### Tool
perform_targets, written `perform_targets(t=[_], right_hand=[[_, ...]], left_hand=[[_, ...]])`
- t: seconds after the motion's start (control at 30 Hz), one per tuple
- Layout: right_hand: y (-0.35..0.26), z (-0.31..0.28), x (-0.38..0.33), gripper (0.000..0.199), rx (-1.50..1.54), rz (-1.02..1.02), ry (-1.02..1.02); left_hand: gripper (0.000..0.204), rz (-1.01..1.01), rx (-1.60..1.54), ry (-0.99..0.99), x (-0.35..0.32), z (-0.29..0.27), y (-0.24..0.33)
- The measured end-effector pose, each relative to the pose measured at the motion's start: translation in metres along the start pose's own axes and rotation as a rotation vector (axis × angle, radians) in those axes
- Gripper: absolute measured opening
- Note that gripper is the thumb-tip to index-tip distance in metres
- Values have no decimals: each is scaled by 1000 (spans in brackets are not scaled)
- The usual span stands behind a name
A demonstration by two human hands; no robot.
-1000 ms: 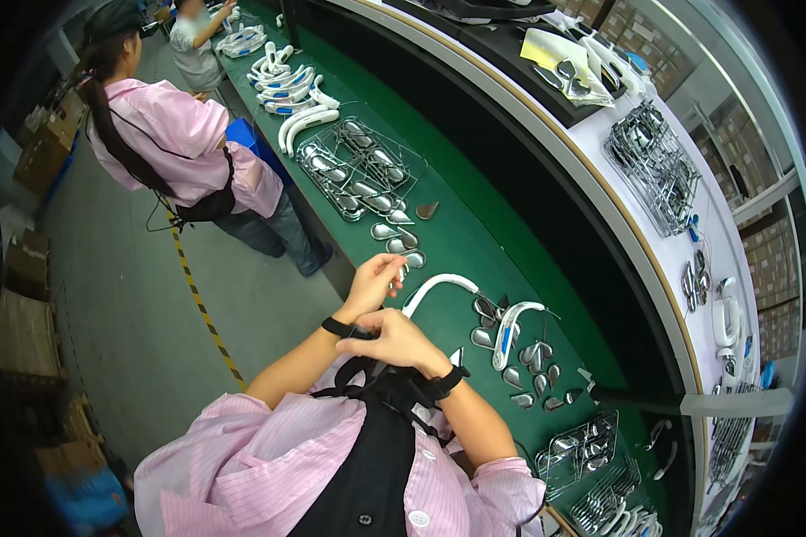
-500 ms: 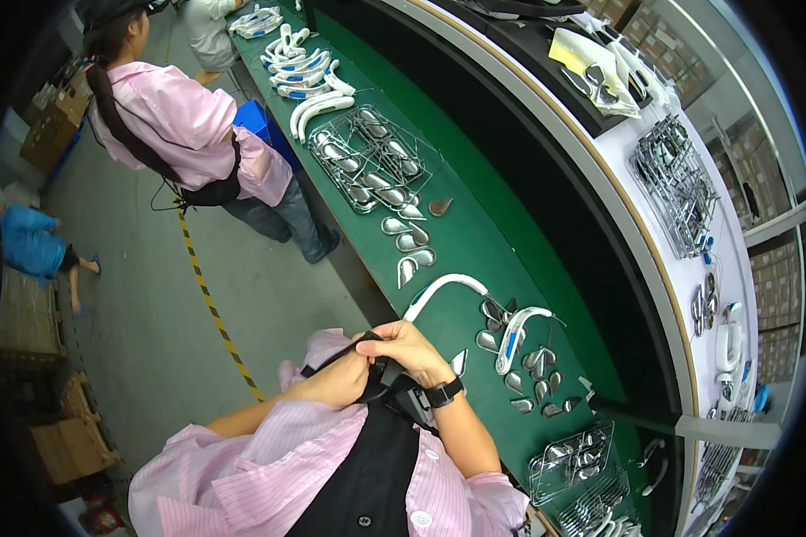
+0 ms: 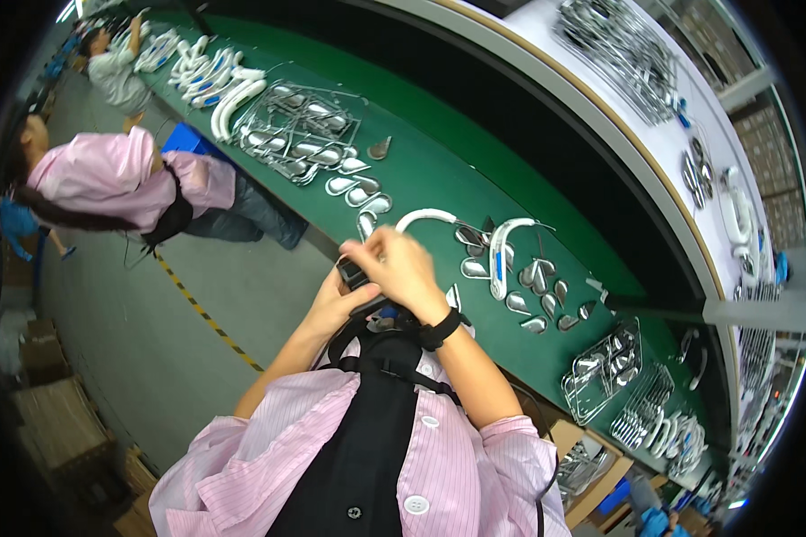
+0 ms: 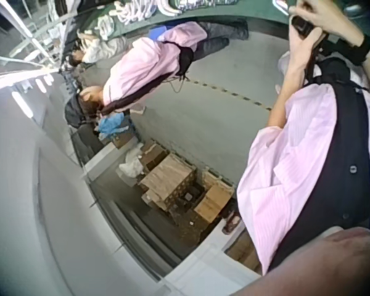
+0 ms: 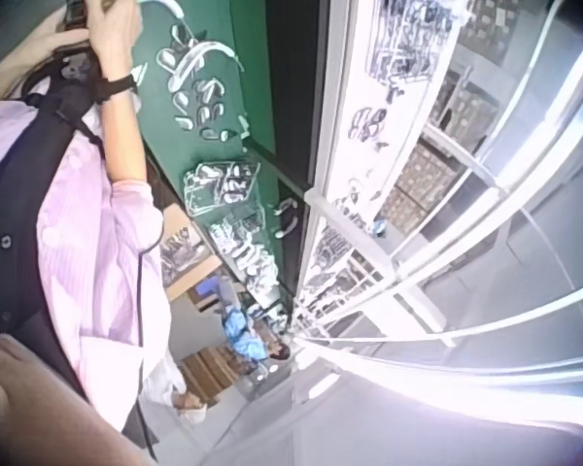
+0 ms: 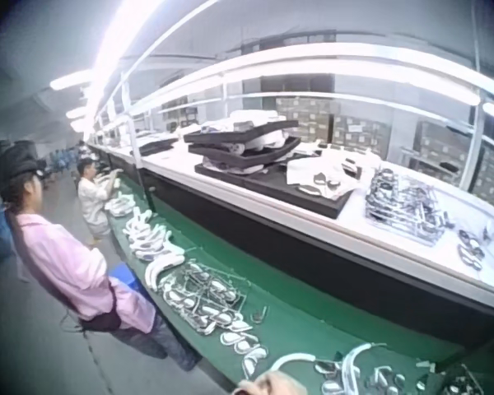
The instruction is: Assembling and inspecting small metallic and plastic components on a production line.
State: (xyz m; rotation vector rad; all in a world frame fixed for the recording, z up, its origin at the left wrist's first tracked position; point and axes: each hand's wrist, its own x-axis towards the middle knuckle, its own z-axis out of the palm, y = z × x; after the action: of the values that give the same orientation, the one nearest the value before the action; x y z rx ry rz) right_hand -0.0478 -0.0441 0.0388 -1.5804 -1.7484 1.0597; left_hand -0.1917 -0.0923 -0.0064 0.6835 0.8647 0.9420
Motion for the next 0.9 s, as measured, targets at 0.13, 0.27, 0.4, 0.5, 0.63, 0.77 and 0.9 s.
perform_targets(t=[0.13, 0.27, 0.4, 0.5, 0.63, 0.77, 0.9], right_hand=[[93, -35, -2, 35, 488, 228, 362], [124, -57, -29, 36, 420, 324, 355], [129, -83, -58, 35, 297, 422, 516], [148, -100, -65, 36, 351, 482, 639], [125, -140, -71, 27, -159, 538, 740], [147, -166, -70, 20, -645, 422, 833], [162, -151, -59, 17, -989, 304, 496]], left_hand=[[50, 78, 787, -158, 21, 15, -18], [46, -55, 1213, -258, 73, 2, -66], [34, -8, 1205, -497, 77, 62, -67], [32, 48, 916, -651, 53, 136, -34], [44, 405, 1010, -720, 34, 210, -16], [32, 623, 1068, -628, 36, 228, -27], [26, 738, 1228, -796, 50, 265, 5]])
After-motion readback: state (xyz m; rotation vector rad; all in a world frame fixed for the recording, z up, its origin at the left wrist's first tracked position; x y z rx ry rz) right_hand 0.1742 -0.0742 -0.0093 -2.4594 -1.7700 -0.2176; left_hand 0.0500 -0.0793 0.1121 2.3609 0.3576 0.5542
